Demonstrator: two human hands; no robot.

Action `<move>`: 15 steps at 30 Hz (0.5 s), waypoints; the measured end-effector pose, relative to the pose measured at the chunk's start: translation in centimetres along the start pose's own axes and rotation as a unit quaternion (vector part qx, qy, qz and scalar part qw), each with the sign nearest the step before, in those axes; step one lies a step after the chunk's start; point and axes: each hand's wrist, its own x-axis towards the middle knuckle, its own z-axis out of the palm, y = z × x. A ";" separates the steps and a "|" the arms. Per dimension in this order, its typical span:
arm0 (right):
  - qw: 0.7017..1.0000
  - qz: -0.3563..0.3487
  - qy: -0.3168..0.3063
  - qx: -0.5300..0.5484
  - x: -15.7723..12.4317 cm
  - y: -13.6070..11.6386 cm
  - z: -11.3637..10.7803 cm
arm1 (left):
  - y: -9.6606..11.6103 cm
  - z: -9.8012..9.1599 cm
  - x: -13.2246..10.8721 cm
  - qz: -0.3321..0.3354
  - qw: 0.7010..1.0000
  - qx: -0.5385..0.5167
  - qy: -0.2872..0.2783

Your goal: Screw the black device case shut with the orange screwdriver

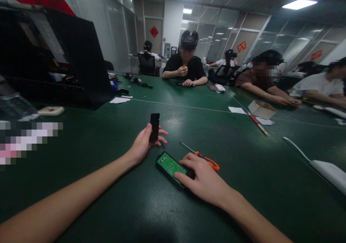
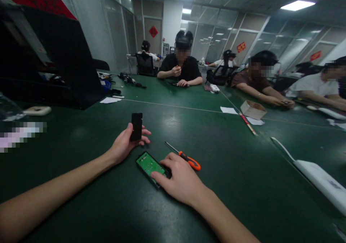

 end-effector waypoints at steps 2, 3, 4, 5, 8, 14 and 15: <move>1.000 -0.008 -0.012 0.003 -0.1 -0.1 0.0 | 0.4 0.1 0.0 -0.031 0.998 -0.046 0.013; 1.000 -0.014 -0.018 0.001 -0.2 -0.1 0.1 | 0.6 0.2 0.0 -0.048 0.996 -0.067 0.017; 0.999 -0.022 -0.025 -0.002 -0.2 -0.2 0.1 | 0.8 0.3 0.0 -0.064 0.994 -0.086 0.018; 0.999 -0.030 -0.031 -0.007 -0.2 -0.2 0.2 | 1.0 0.3 0.0 -0.079 0.992 -0.102 0.015; 0.998 -0.049 -0.042 -0.015 -0.3 -0.3 0.5 | 1.2 0.4 -0.2 -0.112 0.985 -0.130 0.000; 0.994 -0.096 -0.019 -0.043 -0.8 -0.8 0.9 | 1.4 0.3 0.0 -0.135 0.977 -0.163 0.023; 0.993 -0.102 -0.021 -0.060 -0.9 -0.8 0.9 | 1.4 0.3 0.1 -0.136 0.976 -0.167 0.030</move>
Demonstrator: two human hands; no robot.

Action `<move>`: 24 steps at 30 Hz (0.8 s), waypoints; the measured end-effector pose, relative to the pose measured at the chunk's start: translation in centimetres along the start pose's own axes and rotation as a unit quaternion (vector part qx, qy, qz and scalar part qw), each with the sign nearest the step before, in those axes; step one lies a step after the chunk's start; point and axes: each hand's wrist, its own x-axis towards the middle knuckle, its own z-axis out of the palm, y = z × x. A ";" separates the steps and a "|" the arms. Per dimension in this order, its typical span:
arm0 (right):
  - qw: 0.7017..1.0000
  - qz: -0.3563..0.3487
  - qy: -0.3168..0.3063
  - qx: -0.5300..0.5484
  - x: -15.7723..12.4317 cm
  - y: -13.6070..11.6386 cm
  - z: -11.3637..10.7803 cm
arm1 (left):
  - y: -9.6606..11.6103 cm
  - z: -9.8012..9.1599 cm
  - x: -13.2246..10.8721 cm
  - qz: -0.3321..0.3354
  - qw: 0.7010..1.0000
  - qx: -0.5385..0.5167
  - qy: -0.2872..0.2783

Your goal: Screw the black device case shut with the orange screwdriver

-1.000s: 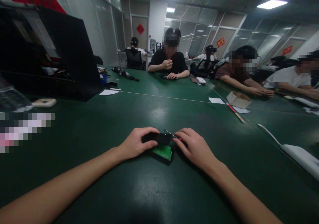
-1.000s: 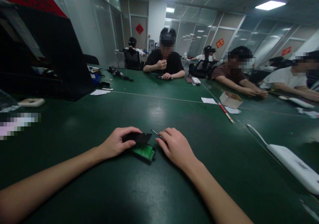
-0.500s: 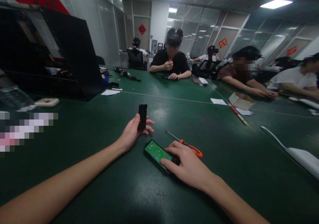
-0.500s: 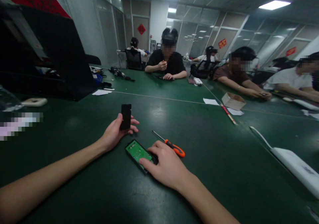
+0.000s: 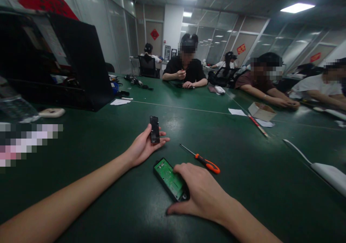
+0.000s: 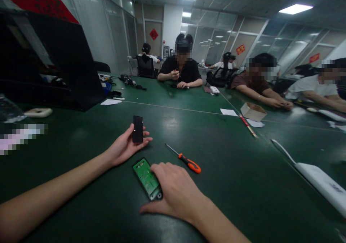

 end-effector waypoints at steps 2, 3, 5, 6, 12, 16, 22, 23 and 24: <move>1.000 -0.005 0.008 -0.019 0.0 0.2 0.0 | 0.1 -0.1 0.1 0.002 1.000 -0.004 0.005; 1.000 -0.006 0.024 -0.016 0.0 0.4 0.1 | 0.1 -0.1 0.2 0.004 1.000 -0.003 0.002; 0.997 -0.012 0.081 0.013 0.1 1.0 0.1 | 0.1 -0.2 0.2 0.012 1.000 0.008 -0.012; 0.992 -0.019 0.119 0.030 0.2 1.3 0.1 | 0.0 -0.2 0.1 0.017 1.000 0.016 -0.020; 0.951 -0.034 0.306 0.035 0.3 2.9 -0.6 | -0.4 -0.4 -0.2 0.048 0.994 0.051 -0.081; 0.944 -0.043 0.326 -0.003 0.2 3.4 -0.9 | -0.6 -0.3 -0.5 0.067 0.989 0.041 -0.125; 0.950 -0.067 0.303 -0.028 0.4 3.4 -0.7 | -1.0 0.1 -1.1 0.077 0.980 0.064 -0.174; 0.951 -0.069 0.299 -0.027 0.4 3.4 -0.7 | -1.1 0.1 -1.2 0.087 0.977 0.078 -0.180; 0.952 -0.071 0.296 -0.027 0.4 3.3 -0.7 | -1.3 0.0 -1.2 0.099 0.973 0.098 -0.186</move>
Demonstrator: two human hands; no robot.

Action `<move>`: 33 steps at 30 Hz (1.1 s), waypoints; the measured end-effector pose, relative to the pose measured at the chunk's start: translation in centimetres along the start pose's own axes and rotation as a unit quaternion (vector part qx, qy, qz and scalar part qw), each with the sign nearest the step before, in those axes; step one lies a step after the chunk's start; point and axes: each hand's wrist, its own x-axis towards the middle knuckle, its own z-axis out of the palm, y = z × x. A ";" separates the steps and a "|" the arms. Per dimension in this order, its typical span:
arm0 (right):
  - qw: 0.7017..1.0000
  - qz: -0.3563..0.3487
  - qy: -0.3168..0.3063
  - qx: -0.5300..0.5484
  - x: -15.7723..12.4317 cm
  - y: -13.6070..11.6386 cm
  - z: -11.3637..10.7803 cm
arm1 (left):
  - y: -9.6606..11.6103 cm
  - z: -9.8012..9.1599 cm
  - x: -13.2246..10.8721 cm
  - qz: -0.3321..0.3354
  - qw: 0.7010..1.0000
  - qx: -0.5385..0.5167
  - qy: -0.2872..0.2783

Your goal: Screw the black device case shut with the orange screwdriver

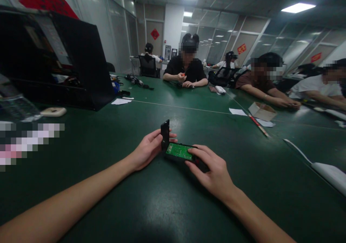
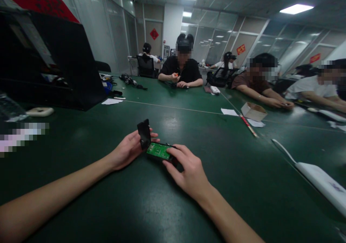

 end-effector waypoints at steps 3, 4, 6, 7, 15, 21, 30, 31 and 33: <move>1.000 -0.009 -0.012 0.006 0.0 -0.2 0.0 | -0.6 -0.1 -0.3 0.026 0.996 0.085 -0.029; 1.000 -0.013 -0.014 0.009 -0.1 -0.2 0.0 | -0.8 -0.1 -0.4 0.030 0.992 0.114 -0.036; 1.000 -0.017 -0.014 0.014 -0.2 -0.3 0.0 | -0.9 0.1 -0.7 0.031 0.985 0.166 -0.046; 1.000 -0.019 -0.012 0.017 -0.2 -0.3 0.0 | -0.9 0.1 -0.8 0.032 0.979 0.193 -0.051; 0.998 -0.005 -0.006 0.055 -0.2 -0.2 0.2 | -0.3 0.6 -1.0 0.060 0.943 0.319 -0.068; 0.997 0.028 0.023 0.062 -0.9 0.1 0.6 | -0.3 1.1 -1.4 0.065 0.943 0.323 -0.049; 0.993 0.060 0.019 0.098 -2.0 0.8 1.2 | -0.4 1.9 -1.9 0.102 0.929 0.355 -0.037; 0.994 0.057 0.014 0.097 -2.0 0.9 1.2 | -0.3 2.0 -1.9 0.105 0.927 0.357 -0.044; 0.994 0.047 0.011 0.093 -1.9 0.8 1.1 | -0.2 1.9 -1.9 0.106 0.926 0.358 -0.052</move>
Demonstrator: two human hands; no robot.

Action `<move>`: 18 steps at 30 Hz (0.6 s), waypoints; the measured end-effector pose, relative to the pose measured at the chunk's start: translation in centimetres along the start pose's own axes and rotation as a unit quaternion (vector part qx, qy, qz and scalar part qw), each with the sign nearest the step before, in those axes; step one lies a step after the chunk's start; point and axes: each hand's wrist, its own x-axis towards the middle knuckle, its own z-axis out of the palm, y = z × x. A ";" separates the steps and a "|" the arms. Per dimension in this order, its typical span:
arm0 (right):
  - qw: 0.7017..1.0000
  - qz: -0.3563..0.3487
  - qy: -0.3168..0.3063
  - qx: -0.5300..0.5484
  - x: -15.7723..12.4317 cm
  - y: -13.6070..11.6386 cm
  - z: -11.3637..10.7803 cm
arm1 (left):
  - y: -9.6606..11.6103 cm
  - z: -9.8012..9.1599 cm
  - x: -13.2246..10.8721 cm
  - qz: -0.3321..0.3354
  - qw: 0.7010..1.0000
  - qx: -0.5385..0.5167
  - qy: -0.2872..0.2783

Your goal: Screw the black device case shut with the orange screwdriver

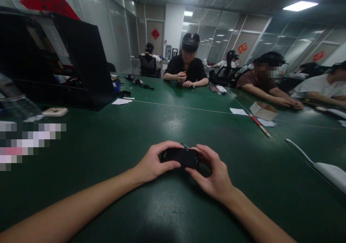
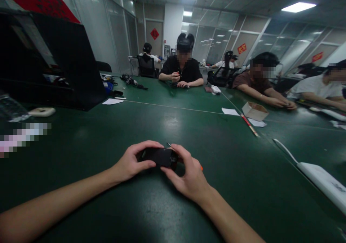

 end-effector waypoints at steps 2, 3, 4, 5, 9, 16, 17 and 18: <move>1.000 -0.018 0.000 -0.006 0.2 -0.2 -0.1 | 0.0 -0.1 0.1 -0.002 1.000 -0.003 -0.002; 0.999 -0.031 -0.002 -0.010 0.4 -0.3 -0.2 | -0.1 -0.1 0.2 -0.004 1.000 -0.007 -0.001; 0.999 -0.046 -0.004 -0.015 0.6 -0.4 -0.3 | -0.1 -0.1 0.3 -0.007 1.000 -0.016 -0.001; 0.998 -0.061 -0.006 -0.018 0.7 -0.5 -0.4 | -0.2 -0.1 0.3 -0.016 0.999 -0.032 -0.003; 0.996 -0.079 0.028 -0.012 1.2 -0.7 -0.7 | -0.6 0.0 0.6 -0.074 0.982 -0.173 0.004; 0.995 -0.085 0.050 -0.011 1.6 -0.3 -1.1 | -0.9 0.0 0.5 -0.195 0.900 -0.390 -0.015; 0.995 -0.088 0.042 -0.015 1.6 -0.1 -1.1 | -0.9 0.0 0.6 -0.193 0.901 -0.390 -0.003; 0.995 -0.088 0.035 -0.016 1.6 0.0 -1.1 | -0.9 0.1 0.6 -0.190 0.902 -0.388 0.008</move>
